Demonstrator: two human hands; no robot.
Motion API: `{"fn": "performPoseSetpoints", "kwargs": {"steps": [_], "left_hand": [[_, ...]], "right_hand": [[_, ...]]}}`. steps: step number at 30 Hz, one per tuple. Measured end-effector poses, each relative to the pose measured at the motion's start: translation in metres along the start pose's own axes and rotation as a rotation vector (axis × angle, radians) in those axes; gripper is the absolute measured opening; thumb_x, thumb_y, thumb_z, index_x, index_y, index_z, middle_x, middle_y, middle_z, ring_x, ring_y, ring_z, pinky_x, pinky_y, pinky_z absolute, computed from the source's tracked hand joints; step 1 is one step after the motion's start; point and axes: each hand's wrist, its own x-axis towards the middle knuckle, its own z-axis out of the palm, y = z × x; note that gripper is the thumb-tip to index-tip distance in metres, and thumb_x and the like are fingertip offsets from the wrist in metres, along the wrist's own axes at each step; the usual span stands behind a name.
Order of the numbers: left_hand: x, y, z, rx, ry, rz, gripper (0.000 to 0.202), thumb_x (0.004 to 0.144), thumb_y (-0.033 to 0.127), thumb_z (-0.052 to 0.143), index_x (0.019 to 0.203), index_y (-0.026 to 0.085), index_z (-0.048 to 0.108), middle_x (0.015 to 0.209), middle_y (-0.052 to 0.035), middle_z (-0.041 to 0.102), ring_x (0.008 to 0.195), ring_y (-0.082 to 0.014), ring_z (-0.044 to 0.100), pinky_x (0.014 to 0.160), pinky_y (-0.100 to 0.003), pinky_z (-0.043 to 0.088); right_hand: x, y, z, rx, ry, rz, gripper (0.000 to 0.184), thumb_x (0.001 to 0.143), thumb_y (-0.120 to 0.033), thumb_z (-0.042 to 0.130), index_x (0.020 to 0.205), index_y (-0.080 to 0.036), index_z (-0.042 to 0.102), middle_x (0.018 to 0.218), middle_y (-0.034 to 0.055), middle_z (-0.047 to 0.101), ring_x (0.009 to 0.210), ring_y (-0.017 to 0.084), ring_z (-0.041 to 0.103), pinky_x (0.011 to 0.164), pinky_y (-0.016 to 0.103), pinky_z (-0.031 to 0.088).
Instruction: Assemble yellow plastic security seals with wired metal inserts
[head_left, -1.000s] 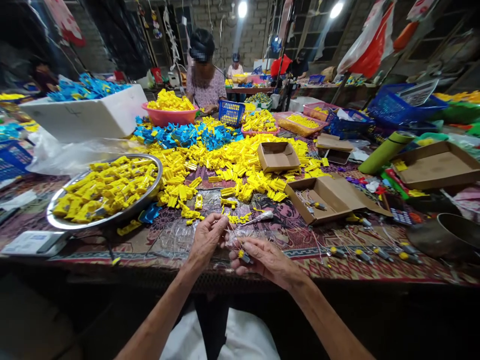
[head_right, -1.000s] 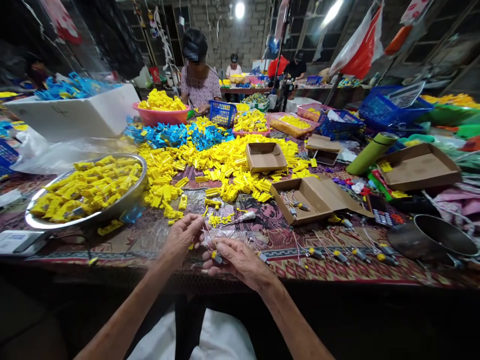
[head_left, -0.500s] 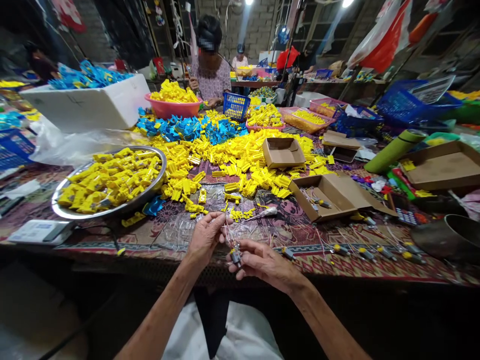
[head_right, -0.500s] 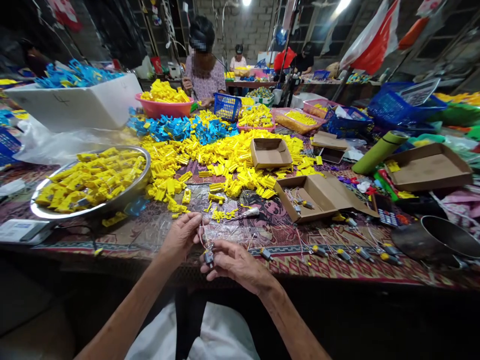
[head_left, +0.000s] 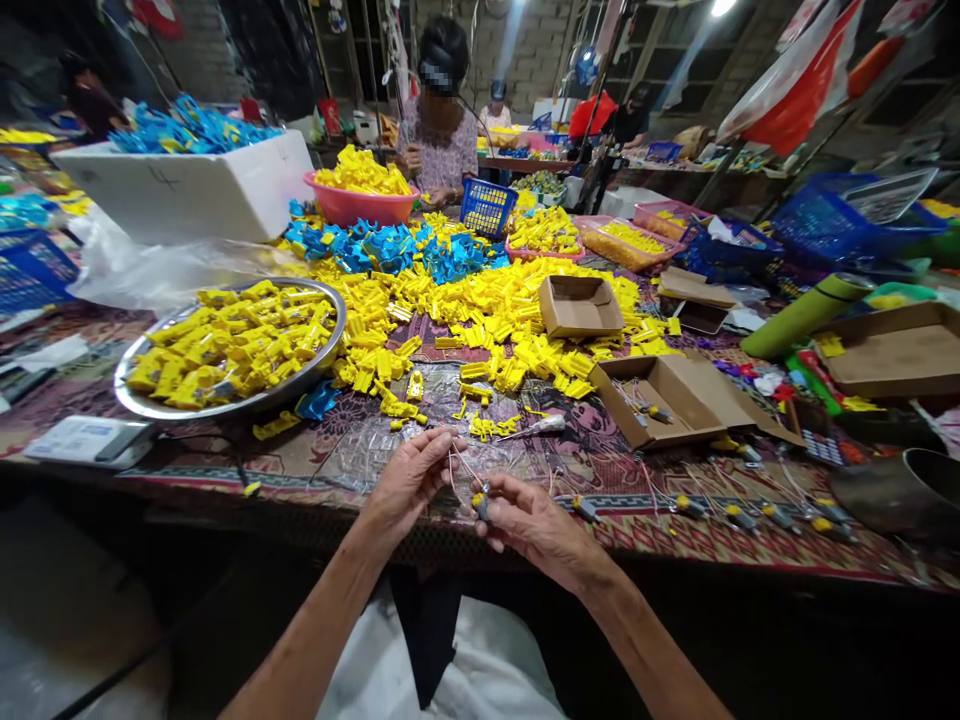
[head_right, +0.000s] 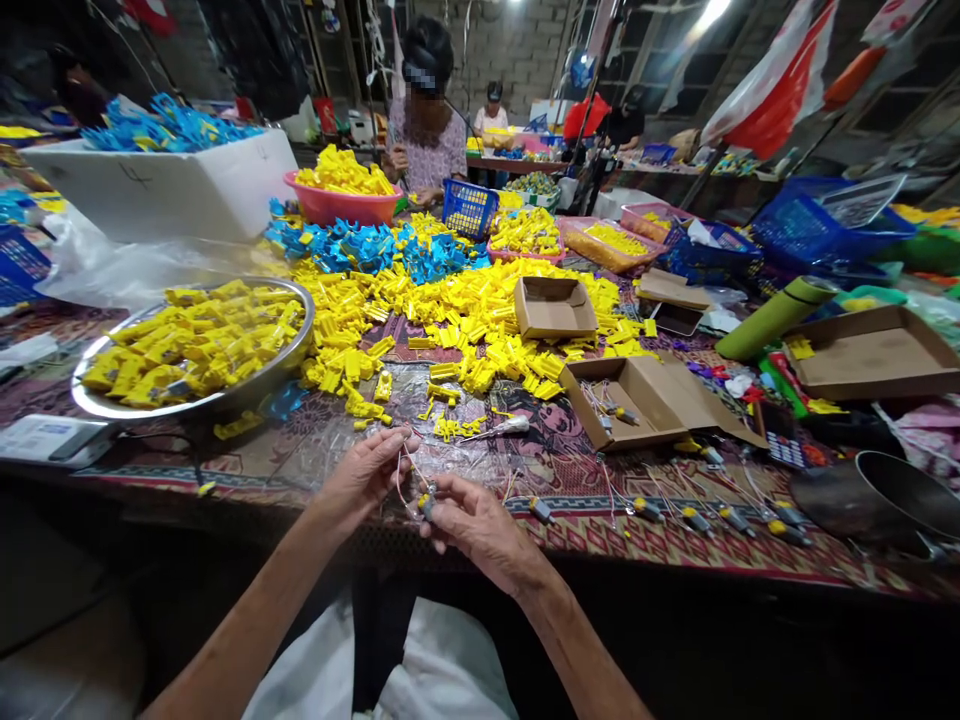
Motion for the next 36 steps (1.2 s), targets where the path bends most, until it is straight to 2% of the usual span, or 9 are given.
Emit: {"fn": "performPoseSetpoints", "kwargs": {"steps": [8,15,20,24,36], "left_hand": [[-0.001,-0.003,0.0,-0.113,0.063,-0.03,0.02,0.081,0.021,0.074,0.1,0.013,0.069,0.093,-0.0053,0.073,0.066,-0.0068,0.065,0.058,-0.013,0.055],[-0.007,-0.005,0.007,-0.102,0.12,0.02,0.017,0.084,0.02,0.071,0.1,0.013,0.069,0.095,-0.0055,0.073,0.07,-0.0076,0.066,0.062,-0.014,0.056],[-0.007,-0.004,0.008,-0.097,0.07,0.021,0.021,0.081,0.022,0.074,0.1,0.014,0.068,0.094,-0.0046,0.073,0.067,-0.0072,0.066,0.058,-0.013,0.055],[-0.006,-0.002,0.008,-0.104,0.043,0.027,0.024,0.079,0.024,0.077,0.099,0.015,0.067,0.09,-0.0035,0.073,0.064,-0.0071,0.066,0.055,-0.013,0.053],[-0.01,0.0,0.014,-0.087,0.027,0.036,0.024,0.08,0.024,0.075,0.1,0.015,0.066,0.09,-0.0039,0.073,0.066,-0.0075,0.065,0.058,-0.014,0.053]], "right_hand": [[0.003,0.001,0.0,-0.148,0.105,-0.036,0.028,0.084,-0.034,0.07,0.109,-0.019,0.067,0.086,0.0024,0.064,0.074,0.011,0.057,0.061,0.02,0.042],[0.004,0.004,-0.005,-0.199,0.129,-0.045,0.028,0.086,-0.034,0.067,0.111,-0.02,0.066,0.091,0.003,0.065,0.074,0.011,0.057,0.061,0.02,0.043],[0.002,0.004,-0.007,-0.243,0.138,-0.057,0.031,0.085,-0.038,0.068,0.109,-0.018,0.064,0.085,0.0026,0.065,0.071,0.012,0.058,0.061,0.022,0.043],[0.001,0.005,-0.008,-0.294,0.148,-0.046,0.027,0.086,-0.039,0.068,0.102,-0.018,0.062,0.076,0.0,0.063,0.06,0.009,0.05,0.059,0.022,0.039],[0.005,0.002,-0.004,-0.32,0.189,-0.055,0.029,0.081,-0.043,0.071,0.089,-0.019,0.057,0.067,-0.0053,0.051,0.059,0.009,0.042,0.055,0.022,0.033]]}}
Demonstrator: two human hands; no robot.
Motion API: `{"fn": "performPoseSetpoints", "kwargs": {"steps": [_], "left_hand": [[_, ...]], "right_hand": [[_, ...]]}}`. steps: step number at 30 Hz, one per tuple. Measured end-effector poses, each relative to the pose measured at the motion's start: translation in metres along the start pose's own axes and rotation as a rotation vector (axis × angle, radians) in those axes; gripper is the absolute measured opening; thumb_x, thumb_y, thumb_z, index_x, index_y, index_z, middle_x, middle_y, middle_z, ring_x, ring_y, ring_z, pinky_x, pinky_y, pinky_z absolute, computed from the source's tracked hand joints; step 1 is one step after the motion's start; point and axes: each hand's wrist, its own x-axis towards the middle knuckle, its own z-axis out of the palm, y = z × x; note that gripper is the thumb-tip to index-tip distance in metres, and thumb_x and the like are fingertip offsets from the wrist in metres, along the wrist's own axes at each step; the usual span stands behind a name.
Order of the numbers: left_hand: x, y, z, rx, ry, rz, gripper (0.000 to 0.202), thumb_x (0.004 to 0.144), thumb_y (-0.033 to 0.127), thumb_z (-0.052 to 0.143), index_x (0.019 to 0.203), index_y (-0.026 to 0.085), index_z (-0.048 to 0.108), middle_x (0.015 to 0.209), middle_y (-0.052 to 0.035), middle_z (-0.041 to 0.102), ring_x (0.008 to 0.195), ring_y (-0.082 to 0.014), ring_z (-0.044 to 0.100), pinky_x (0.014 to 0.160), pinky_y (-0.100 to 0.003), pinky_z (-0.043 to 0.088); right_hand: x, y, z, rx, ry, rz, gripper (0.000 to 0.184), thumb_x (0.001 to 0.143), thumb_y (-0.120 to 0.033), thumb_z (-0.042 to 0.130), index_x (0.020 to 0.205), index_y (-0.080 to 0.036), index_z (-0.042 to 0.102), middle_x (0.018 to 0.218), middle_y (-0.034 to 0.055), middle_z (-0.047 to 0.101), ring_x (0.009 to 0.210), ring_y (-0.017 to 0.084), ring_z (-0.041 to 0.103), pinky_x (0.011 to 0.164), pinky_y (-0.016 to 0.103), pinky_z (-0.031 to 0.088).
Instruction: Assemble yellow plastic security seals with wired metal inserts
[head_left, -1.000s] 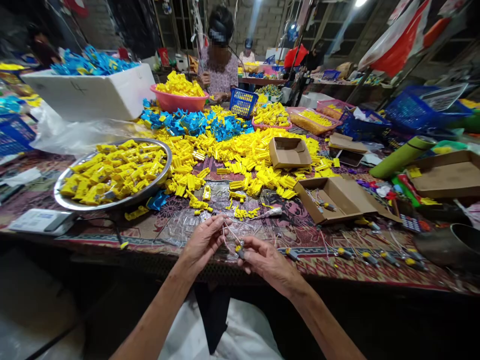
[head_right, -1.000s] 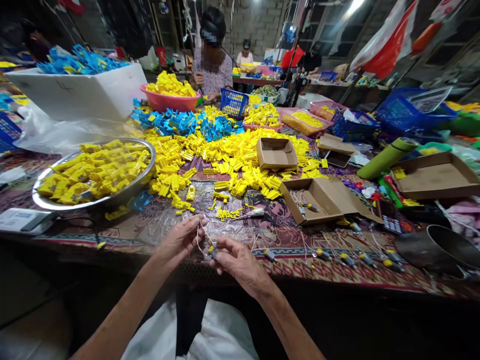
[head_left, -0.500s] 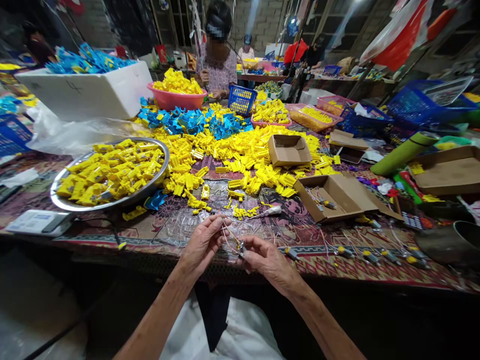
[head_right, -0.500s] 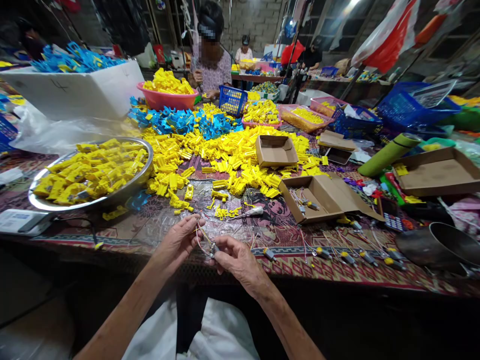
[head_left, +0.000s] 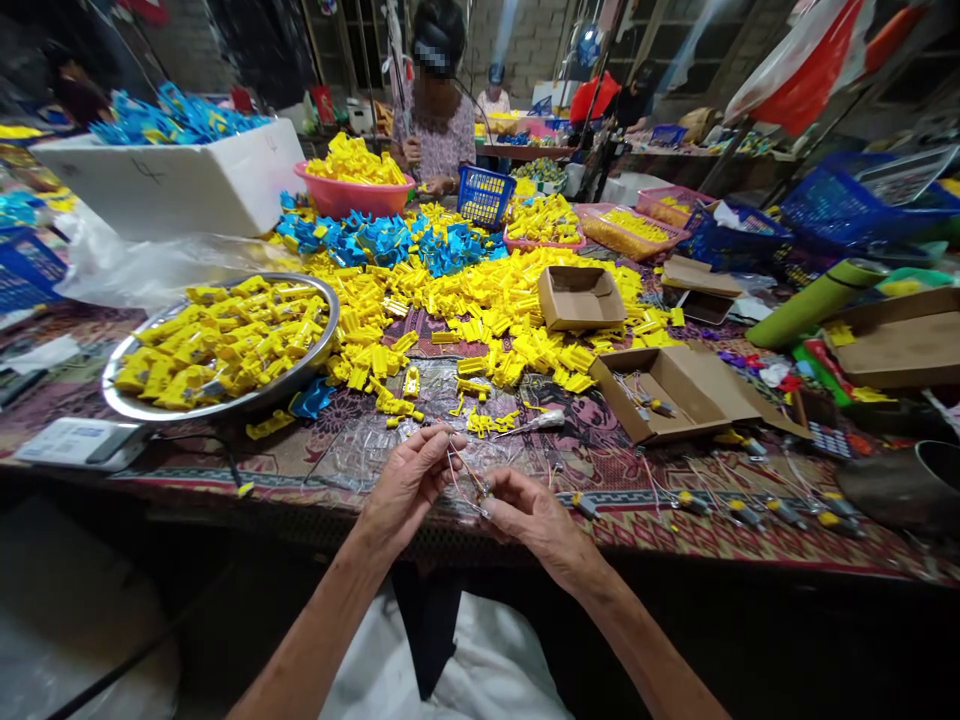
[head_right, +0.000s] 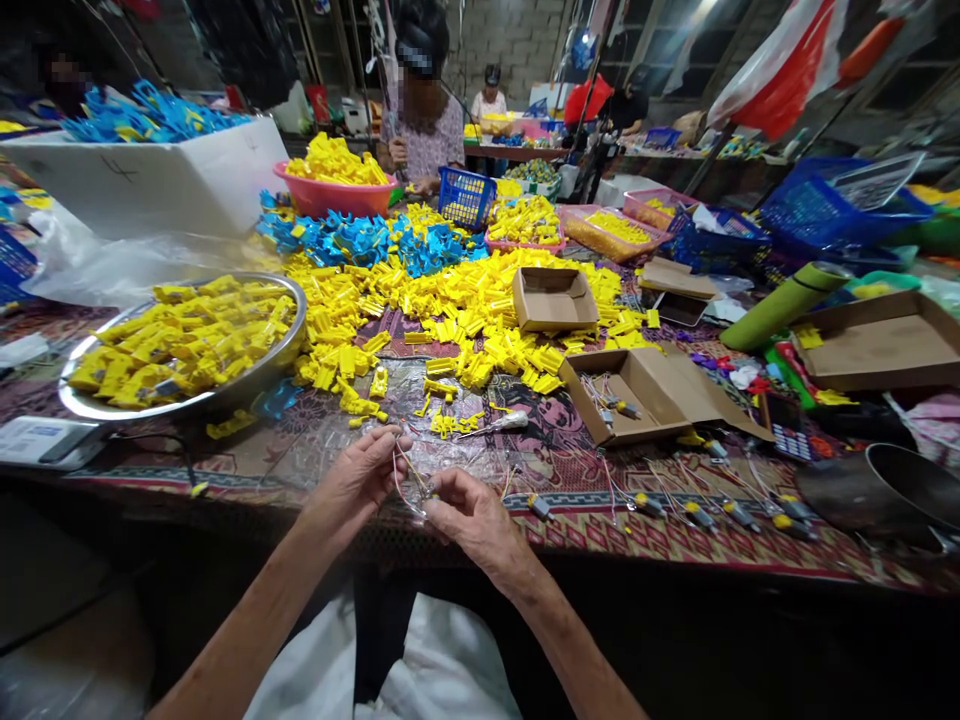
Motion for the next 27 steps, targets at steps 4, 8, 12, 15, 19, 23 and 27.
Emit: {"fn": "performPoseSetpoints", "kwargs": {"steps": [4,8,12,15,19,23,27], "left_hand": [[-0.002,-0.001,0.005,-0.025,0.014,-0.037,0.025,0.08,0.023,0.076,0.101,0.015,0.067,0.09,-0.0038,0.073,0.068,-0.0082,0.065,0.061,-0.016,0.054],[-0.002,-0.004,0.006,-0.044,0.026,-0.054,0.025,0.079,0.023,0.076,0.101,0.014,0.068,0.09,-0.0031,0.073,0.068,-0.0075,0.065,0.06,-0.015,0.054],[-0.001,-0.006,0.005,-0.048,0.044,-0.055,0.024,0.079,0.023,0.077,0.099,0.015,0.068,0.092,-0.0031,0.073,0.069,-0.0075,0.067,0.062,-0.015,0.055],[-0.001,-0.008,0.005,-0.048,0.054,-0.062,0.027,0.076,0.025,0.079,0.099,0.016,0.068,0.093,-0.0035,0.074,0.068,-0.008,0.067,0.062,-0.016,0.055],[-0.001,-0.009,0.006,-0.039,0.051,-0.054,0.03,0.076,0.027,0.08,0.1,0.015,0.067,0.092,-0.0038,0.074,0.067,-0.0083,0.067,0.062,-0.016,0.055],[-0.002,-0.009,0.007,-0.028,0.021,-0.043,0.028,0.078,0.027,0.078,0.101,0.016,0.067,0.09,-0.0028,0.074,0.067,-0.0084,0.067,0.062,-0.016,0.054],[-0.004,-0.009,0.011,0.009,0.001,-0.029,0.028,0.079,0.029,0.076,0.101,0.016,0.066,0.09,-0.0037,0.073,0.068,-0.0094,0.066,0.063,-0.018,0.053]], "right_hand": [[0.001,0.004,-0.002,-0.041,0.02,0.004,0.03,0.08,-0.045,0.071,0.088,-0.02,0.058,0.069,-0.0046,0.052,0.059,0.01,0.044,0.055,0.023,0.034],[0.002,0.006,-0.003,-0.043,0.042,-0.027,0.029,0.08,-0.046,0.071,0.089,-0.02,0.061,0.072,-0.0038,0.055,0.061,0.011,0.045,0.057,0.024,0.035],[0.002,0.007,-0.003,-0.051,0.057,-0.068,0.027,0.081,-0.045,0.07,0.089,-0.02,0.062,0.074,-0.0029,0.056,0.062,0.011,0.047,0.059,0.024,0.036],[0.002,0.01,-0.004,-0.044,0.066,-0.091,0.027,0.08,-0.043,0.072,0.09,-0.02,0.061,0.076,-0.0023,0.058,0.065,0.012,0.049,0.062,0.025,0.039],[0.002,0.011,-0.006,-0.048,0.073,-0.085,0.026,0.079,-0.044,0.072,0.088,-0.021,0.062,0.077,-0.0018,0.059,0.067,0.013,0.051,0.063,0.026,0.04],[-0.001,0.007,-0.006,-0.033,0.078,-0.057,0.025,0.079,-0.043,0.072,0.085,-0.02,0.063,0.082,0.0004,0.062,0.075,0.015,0.054,0.067,0.027,0.041],[-0.002,0.008,-0.005,0.018,0.096,-0.053,0.024,0.08,-0.041,0.072,0.085,-0.02,0.064,0.082,0.0006,0.063,0.074,0.015,0.054,0.067,0.027,0.04]]}}
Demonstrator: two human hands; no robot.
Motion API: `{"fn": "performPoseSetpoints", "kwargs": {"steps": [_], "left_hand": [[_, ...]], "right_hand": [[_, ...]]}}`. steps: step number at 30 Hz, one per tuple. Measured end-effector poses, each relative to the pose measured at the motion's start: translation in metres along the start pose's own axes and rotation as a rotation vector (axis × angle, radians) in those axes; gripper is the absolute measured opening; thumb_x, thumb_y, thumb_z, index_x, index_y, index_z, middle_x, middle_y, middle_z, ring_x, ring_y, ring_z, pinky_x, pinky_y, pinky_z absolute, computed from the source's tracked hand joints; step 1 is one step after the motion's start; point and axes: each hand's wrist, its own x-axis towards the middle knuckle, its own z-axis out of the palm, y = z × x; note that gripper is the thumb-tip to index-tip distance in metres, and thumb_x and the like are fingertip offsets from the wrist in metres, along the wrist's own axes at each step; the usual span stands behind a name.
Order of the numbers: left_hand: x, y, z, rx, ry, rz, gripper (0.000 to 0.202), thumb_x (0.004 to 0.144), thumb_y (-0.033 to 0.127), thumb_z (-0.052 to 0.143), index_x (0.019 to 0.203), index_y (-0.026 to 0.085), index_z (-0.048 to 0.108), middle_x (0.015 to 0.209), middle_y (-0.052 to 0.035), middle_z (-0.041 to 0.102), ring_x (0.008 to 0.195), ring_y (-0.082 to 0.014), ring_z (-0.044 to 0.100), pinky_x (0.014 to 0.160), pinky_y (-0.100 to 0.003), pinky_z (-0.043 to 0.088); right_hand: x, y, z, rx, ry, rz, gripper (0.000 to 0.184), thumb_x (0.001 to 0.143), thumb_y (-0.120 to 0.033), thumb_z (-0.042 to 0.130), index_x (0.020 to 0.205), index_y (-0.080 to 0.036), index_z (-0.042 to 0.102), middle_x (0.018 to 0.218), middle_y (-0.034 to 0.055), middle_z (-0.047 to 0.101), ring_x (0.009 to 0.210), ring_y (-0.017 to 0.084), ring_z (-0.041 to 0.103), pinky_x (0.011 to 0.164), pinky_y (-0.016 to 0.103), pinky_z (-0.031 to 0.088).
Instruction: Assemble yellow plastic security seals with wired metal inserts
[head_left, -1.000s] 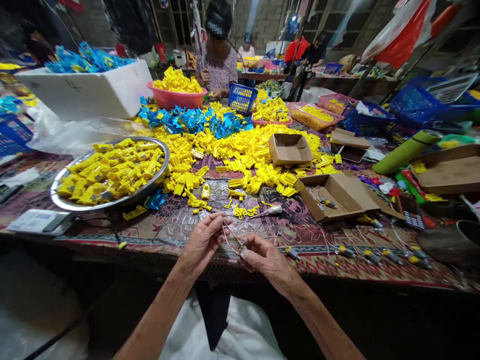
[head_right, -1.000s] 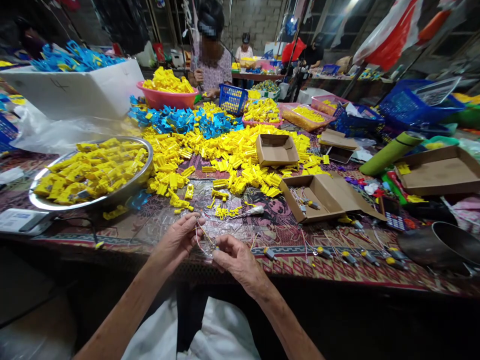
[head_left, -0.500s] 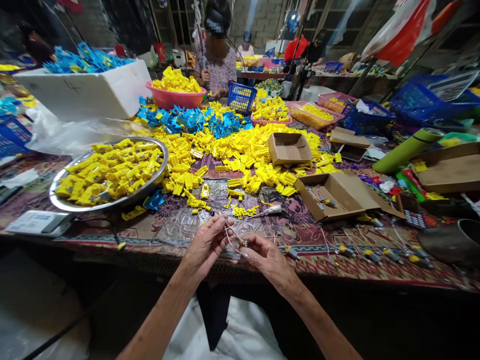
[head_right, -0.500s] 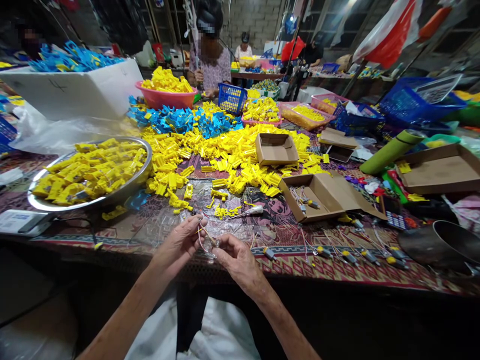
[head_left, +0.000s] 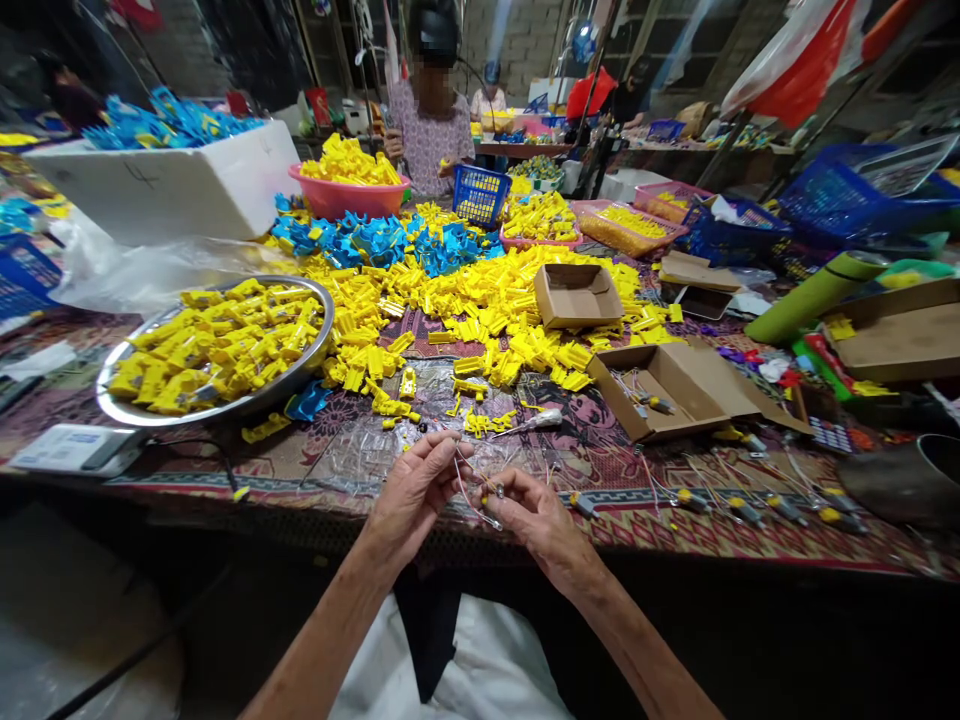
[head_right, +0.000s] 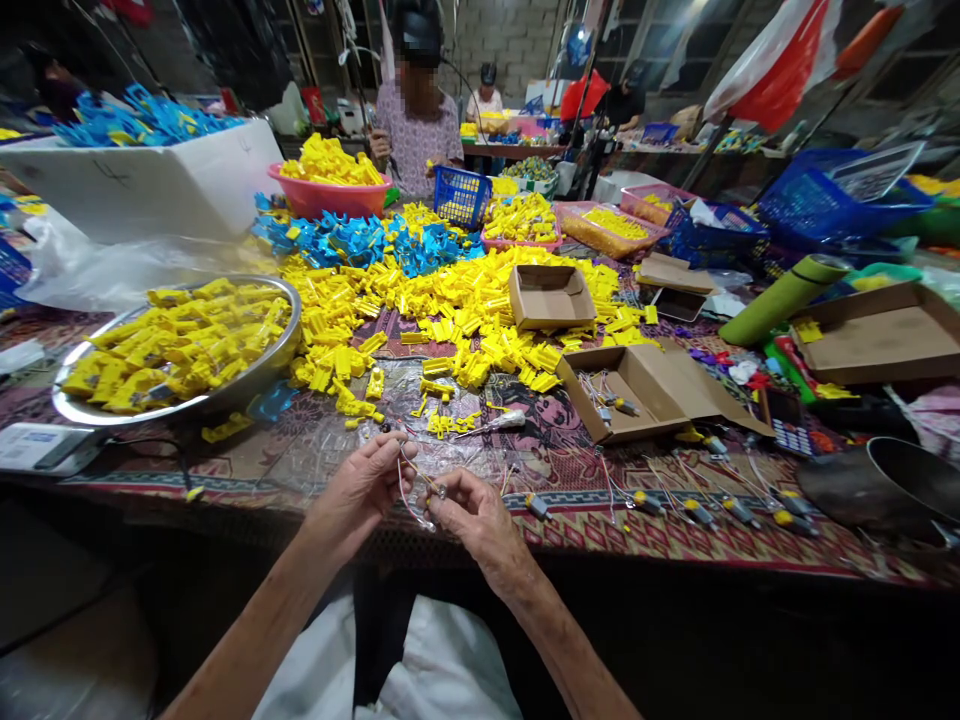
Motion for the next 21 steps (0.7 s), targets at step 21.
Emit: {"fn": "performPoseSetpoints", "kwargs": {"steps": [21], "left_hand": [[-0.01,0.011,0.018,0.504,0.178,0.317,0.017,0.077,0.028,0.074,0.09,0.017,0.073,0.079,-0.0027,0.074,0.074,-0.0145,0.066,0.072,-0.023,0.05]], "right_hand": [[0.008,-0.018,0.012,0.035,-0.191,-0.138,0.037,0.086,-0.039,0.068,0.121,-0.028,0.061,0.131,0.0055,0.058,0.125,0.02,0.052,0.113,0.04,0.032]]}}
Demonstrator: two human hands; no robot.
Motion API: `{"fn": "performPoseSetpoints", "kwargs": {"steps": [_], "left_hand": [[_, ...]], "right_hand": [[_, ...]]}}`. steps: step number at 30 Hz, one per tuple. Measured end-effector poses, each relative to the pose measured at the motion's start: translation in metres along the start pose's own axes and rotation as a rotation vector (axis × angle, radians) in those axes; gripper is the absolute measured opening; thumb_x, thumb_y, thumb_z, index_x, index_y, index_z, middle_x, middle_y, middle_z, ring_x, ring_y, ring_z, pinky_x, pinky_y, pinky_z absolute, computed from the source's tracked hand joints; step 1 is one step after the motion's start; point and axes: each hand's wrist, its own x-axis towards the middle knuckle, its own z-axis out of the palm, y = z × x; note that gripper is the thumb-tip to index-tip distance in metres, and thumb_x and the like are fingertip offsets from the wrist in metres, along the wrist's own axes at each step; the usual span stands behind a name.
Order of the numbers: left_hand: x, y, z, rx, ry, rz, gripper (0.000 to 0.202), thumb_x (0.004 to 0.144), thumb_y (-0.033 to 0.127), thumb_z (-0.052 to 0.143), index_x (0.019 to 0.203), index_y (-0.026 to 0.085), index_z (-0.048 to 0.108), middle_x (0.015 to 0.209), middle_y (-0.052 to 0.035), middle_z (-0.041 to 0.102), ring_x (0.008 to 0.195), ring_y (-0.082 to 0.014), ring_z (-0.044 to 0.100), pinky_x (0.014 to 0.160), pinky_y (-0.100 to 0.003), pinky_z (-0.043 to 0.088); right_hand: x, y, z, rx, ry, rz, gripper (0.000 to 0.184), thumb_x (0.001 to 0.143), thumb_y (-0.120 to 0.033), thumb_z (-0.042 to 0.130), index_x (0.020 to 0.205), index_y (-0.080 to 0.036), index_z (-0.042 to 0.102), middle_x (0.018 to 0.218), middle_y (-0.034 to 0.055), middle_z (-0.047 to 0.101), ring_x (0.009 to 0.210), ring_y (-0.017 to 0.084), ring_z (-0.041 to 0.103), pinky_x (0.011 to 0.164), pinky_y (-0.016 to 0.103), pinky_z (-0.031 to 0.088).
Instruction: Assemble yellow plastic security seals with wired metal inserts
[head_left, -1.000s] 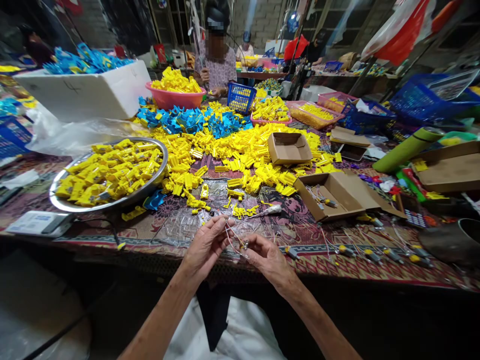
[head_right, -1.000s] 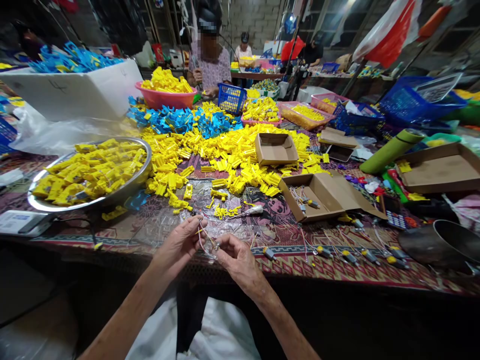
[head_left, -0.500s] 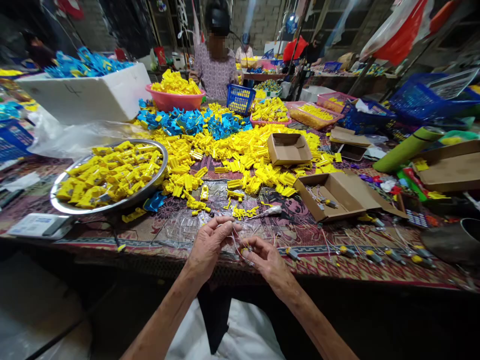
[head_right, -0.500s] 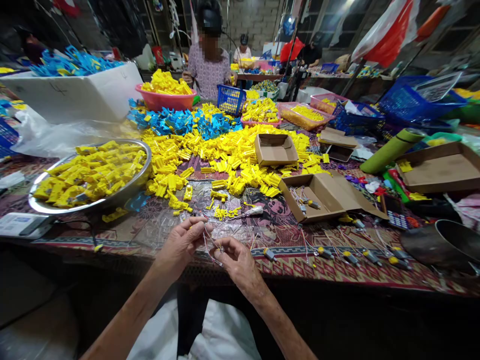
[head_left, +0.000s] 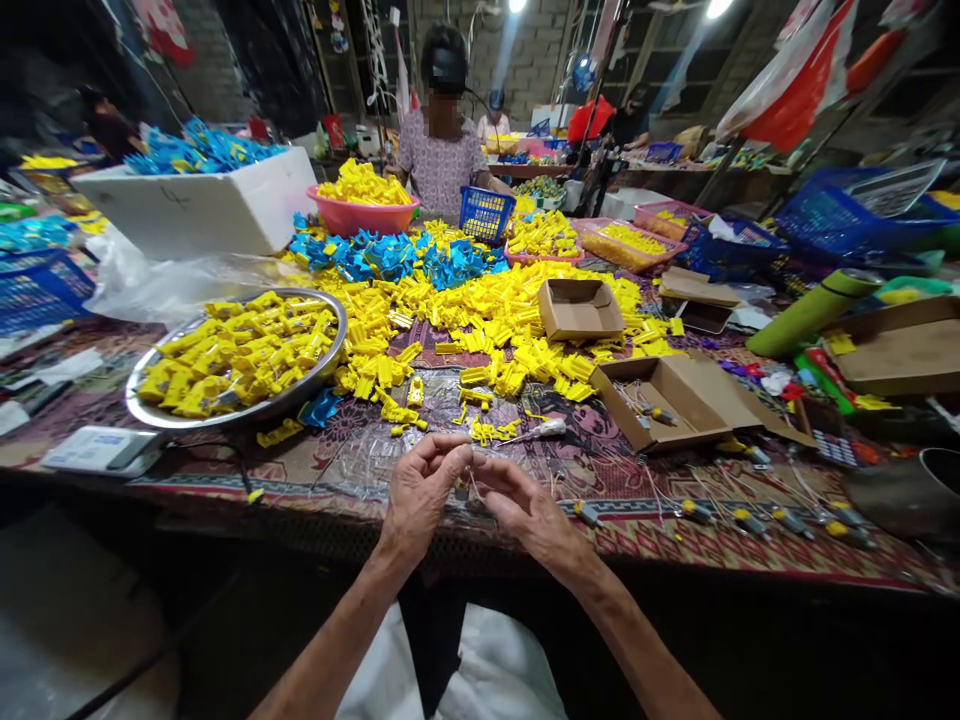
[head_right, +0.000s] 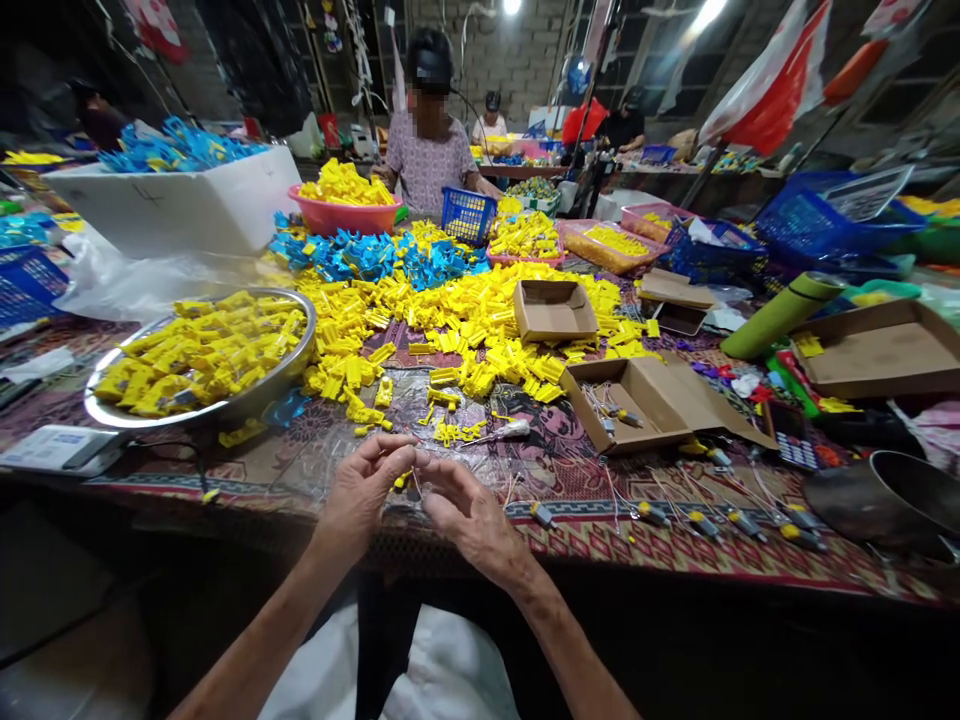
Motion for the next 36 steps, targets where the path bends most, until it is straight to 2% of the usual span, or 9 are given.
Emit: {"fn": "performPoseSetpoints", "kwargs": {"steps": [4,6,9,16,20,24,27,31,36], "left_hand": [[-0.001,0.001,0.003,0.072,0.032,0.048,0.017,0.076,0.029,0.073,0.089,0.018,0.073,0.078,-0.0027,0.074,0.07,-0.0143,0.066,0.064,-0.022,0.05],[-0.002,0.002,0.004,0.115,0.044,0.08,0.018,0.076,0.03,0.073,0.09,0.018,0.073,0.08,-0.0032,0.074,0.072,-0.0152,0.068,0.066,-0.022,0.052],[-0.002,0.002,0.004,0.165,0.051,0.072,0.023,0.077,0.034,0.072,0.094,0.018,0.071,0.082,-0.0034,0.076,0.078,-0.0168,0.07,0.074,-0.025,0.054],[0.002,-0.005,0.004,0.196,0.1,-0.008,0.034,0.07,0.044,0.076,0.092,0.019,0.07,0.081,-0.0025,0.077,0.083,-0.0193,0.072,0.079,-0.027,0.055],[0.0,-0.001,0.01,0.225,0.009,-0.08,0.042,0.067,0.05,0.076,0.095,0.019,0.069,0.08,-0.0028,0.077,0.087,-0.0226,0.072,0.085,-0.031,0.055],[0.0,-0.007,0.013,0.186,-0.113,-0.068,0.049,0.064,0.053,0.077,0.099,0.019,0.067,0.098,-0.0057,0.077,0.097,-0.0247,0.07,0.089,-0.035,0.056],[0.002,-0.022,0.009,0.194,-0.155,-0.066,0.047,0.067,0.053,0.075,0.098,0.019,0.068,0.1,-0.0071,0.076,0.096,-0.0255,0.071,0.088,-0.038,0.057],[0.009,-0.043,0.003,0.222,-0.195,-0.049,0.045,0.068,0.054,0.075,0.096,0.019,0.069,0.095,-0.0065,0.076,0.086,-0.0253,0.073,0.081,-0.039,0.06],[0.015,-0.056,0.0,0.261,-0.157,-0.028,0.044,0.07,0.055,0.073,0.095,0.019,0.069,0.089,-0.0062,0.076,0.076,-0.0225,0.073,0.069,-0.032,0.06]], "right_hand": [[0.011,0.008,0.013,0.052,0.117,-0.052,0.032,0.083,-0.04,0.07,0.111,-0.024,0.065,0.109,0.0034,0.067,0.104,0.019,0.061,0.099,0.035,0.043],[0.015,0.012,0.017,0.08,0.201,-0.054,0.024,0.081,-0.04,0.072,0.095,-0.021,0.068,0.092,0.0012,0.068,0.087,0.017,0.062,0.085,0.031,0.048],[0.015,0.014,0.015,0.05,0.263,-0.04,0.022,0.08,-0.039,0.071,0.076,-0.019,0.063,0.072,-0.0014,0.064,0.069,0.014,0.057,0.071,0.028,0.046],[-0.003,0.006,0.011,-0.544,0.342,-0.176,0.011,0.089,-0.023,0.057,0.082,-0.02,0.064,0.074,-0.0029,0.061,0.071,0.013,0.056,0.07,0.025,0.042],[-0.017,-0.004,0.002,-0.655,0.352,-0.143,0.011,0.091,-0.026,0.056,0.085,-0.02,0.063,0.072,-0.0033,0.06,0.068,0.012,0.056,0.065,0.023,0.041],[-0.046,-0.017,-0.034,-0.542,0.473,-0.028,0.017,0.09,-0.033,0.056,0.08,-0.019,0.061,0.069,-0.003,0.059,0.063,0.011,0.055,0.058,0.021,0.042],[-0.075,-0.022,-0.073,-0.42,0.591,0.068,0.022,0.089,-0.041,0.056,0.085,-0.02,0.058,0.06,-0.0035,0.059,0.047,0.01,0.05,0.043,0.02,0.035],[-0.109,-0.025,-0.126,-0.616,0.819,0.092,0.031,0.088,-0.049,0.051,0.084,-0.019,0.057,0.065,-0.0001,0.064,0.042,0.01,0.048,0.042,0.023,0.039],[-0.122,-0.031,-0.175,-0.789,0.954,0.124,0.028,0.086,-0.046,0.05,0.083,-0.02,0.059,0.057,-0.0007,0.061,0.048,0.016,0.057,0.048,0.025,0.043]]}}
